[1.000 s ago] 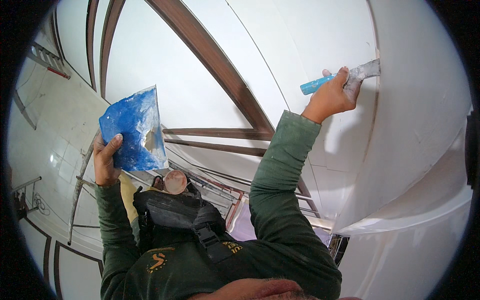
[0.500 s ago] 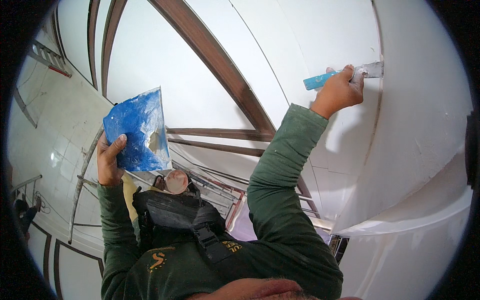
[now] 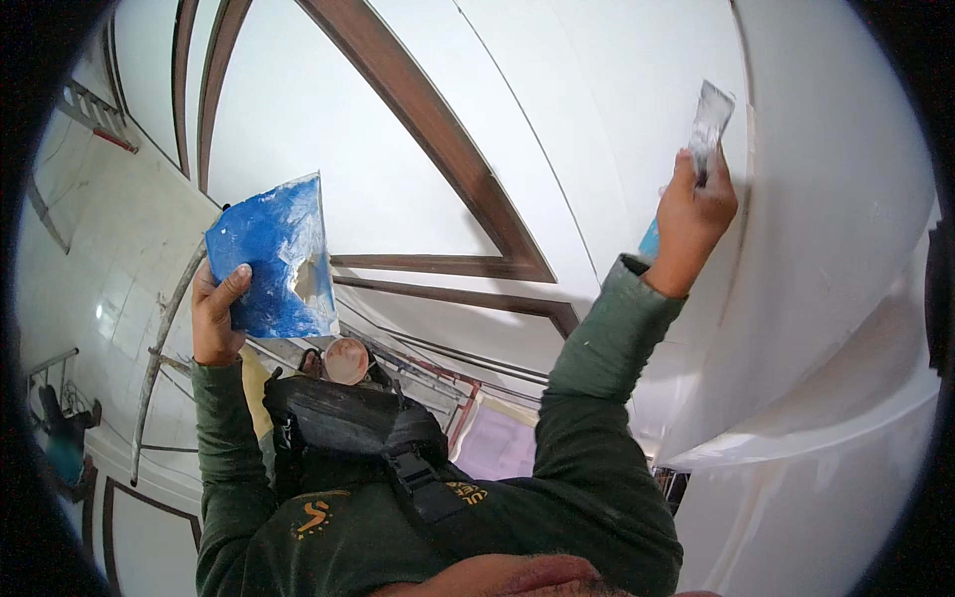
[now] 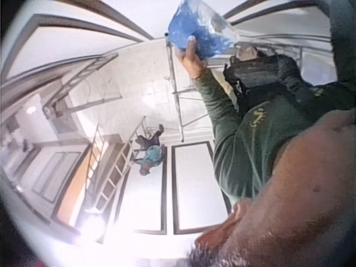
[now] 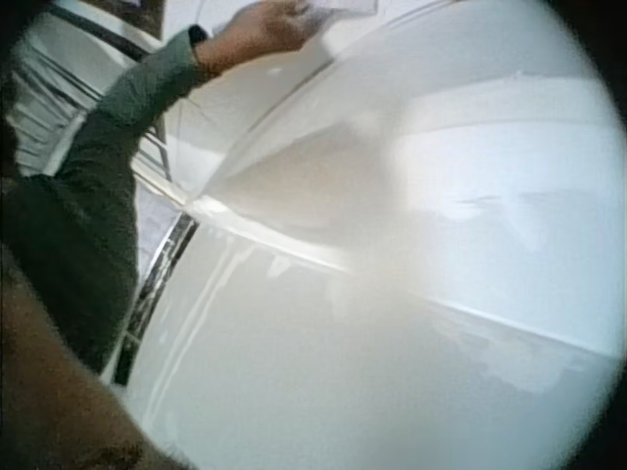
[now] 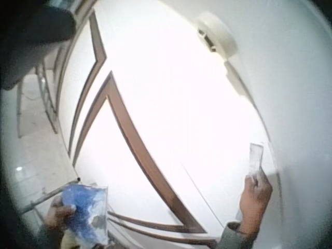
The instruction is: The person scoops joint compound from a plate using a putty knife and applies it along the wall seam.
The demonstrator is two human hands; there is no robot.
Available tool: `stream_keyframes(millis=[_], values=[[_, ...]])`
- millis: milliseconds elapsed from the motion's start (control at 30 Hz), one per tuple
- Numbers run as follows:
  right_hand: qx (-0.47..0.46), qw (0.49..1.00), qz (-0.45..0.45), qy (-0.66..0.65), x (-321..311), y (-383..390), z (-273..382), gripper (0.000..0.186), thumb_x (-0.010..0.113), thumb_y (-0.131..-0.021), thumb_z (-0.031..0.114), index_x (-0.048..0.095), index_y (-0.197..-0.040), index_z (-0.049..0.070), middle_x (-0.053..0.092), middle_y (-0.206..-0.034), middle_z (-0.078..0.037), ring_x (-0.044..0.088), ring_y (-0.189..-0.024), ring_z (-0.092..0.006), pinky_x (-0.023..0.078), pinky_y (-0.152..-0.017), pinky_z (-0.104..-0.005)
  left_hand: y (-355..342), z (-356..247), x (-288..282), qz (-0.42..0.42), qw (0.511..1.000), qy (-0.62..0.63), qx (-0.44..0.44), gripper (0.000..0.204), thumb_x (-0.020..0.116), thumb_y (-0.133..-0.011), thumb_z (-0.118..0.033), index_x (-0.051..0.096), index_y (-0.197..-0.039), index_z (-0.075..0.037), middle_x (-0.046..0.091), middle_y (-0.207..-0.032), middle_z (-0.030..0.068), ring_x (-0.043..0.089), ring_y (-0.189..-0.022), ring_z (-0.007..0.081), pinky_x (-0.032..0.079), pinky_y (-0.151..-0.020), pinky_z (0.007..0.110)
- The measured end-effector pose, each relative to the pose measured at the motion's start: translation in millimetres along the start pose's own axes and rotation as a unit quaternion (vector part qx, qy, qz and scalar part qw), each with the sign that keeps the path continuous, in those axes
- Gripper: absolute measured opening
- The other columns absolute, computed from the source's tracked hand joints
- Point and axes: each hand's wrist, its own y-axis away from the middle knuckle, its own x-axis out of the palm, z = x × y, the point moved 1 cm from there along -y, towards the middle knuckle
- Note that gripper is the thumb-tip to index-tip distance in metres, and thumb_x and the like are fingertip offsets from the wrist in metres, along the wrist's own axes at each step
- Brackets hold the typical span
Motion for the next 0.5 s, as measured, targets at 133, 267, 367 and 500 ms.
stream_keyframes(millis=[133, 267, 367, 500], values=[[-0.086, 0.987, 0.038, 0.13, -3, -38, 8, 0.032, 0.059, -0.082, 0.009, 0.062, -0.11, -0.005, 0.064, -0.094, -0.027, 0.064, -0.086, -0.0394, 0.051, -0.076, -0.044, -1, -2, 4, 0.009, 1.0, 0.0, -0.013, 0.044, 0.067, -0.081, -0.017, 0.054, -0.118, 0.002, 0.064, -0.1, 0.0094, 0.063, -0.081, 0.0162, 0.053, -0.072, 0.029], [-0.092, 0.975, 0.084, 0.187, -26, -48, 15, 0.032, 0.06, -0.081, 0.007, 0.063, -0.11, -0.006, 0.064, -0.089, -0.027, 0.064, -0.086, -0.0391, 0.051, -0.076, -0.0439, -3, -8, 11, 0.022, 1.0, -0.001, -0.008, 0.045, 0.067, -0.081, -0.018, 0.053, -0.119, 0.002, 0.064, -0.099, 0.0097, 0.064, -0.08, 0.0166, 0.054, -0.071, 0.029], [-0.019, 0.976, 0.104, 0.189, -48, -36, -8, 0.033, 0.06, -0.08, 0.006, 0.063, -0.11, -0.008, 0.065, -0.096, -0.028, 0.064, -0.092, -0.0388, 0.051, -0.082, -0.0419, -2, -11, 13, 0.033, 0.999, 0.002, -0.005, 0.045, 0.066, -0.081, -0.018, 0.053, -0.119, 0.002, 0.064, -0.099, 0.0098, 0.064, -0.08, 0.0165, 0.054, -0.071, 0.029], [0.001, 0.977, 0.105, 0.183, -58, -6, -45, 0.034, 0.059, -0.081, 0.006, 0.062, -0.111, -0.01, 0.063, -0.103, -0.03, 0.063, -0.099, -0.0388, 0.048, -0.089, -0.0397, -1, -5, 6, 0.026, 1.0, -0.002, -0.01, 0.046, 0.066, -0.081, -0.018, 0.052, -0.12, 0.003, 0.064, -0.1, 0.0102, 0.064, -0.081, 0.0165, 0.055, -0.071, 0.029]])
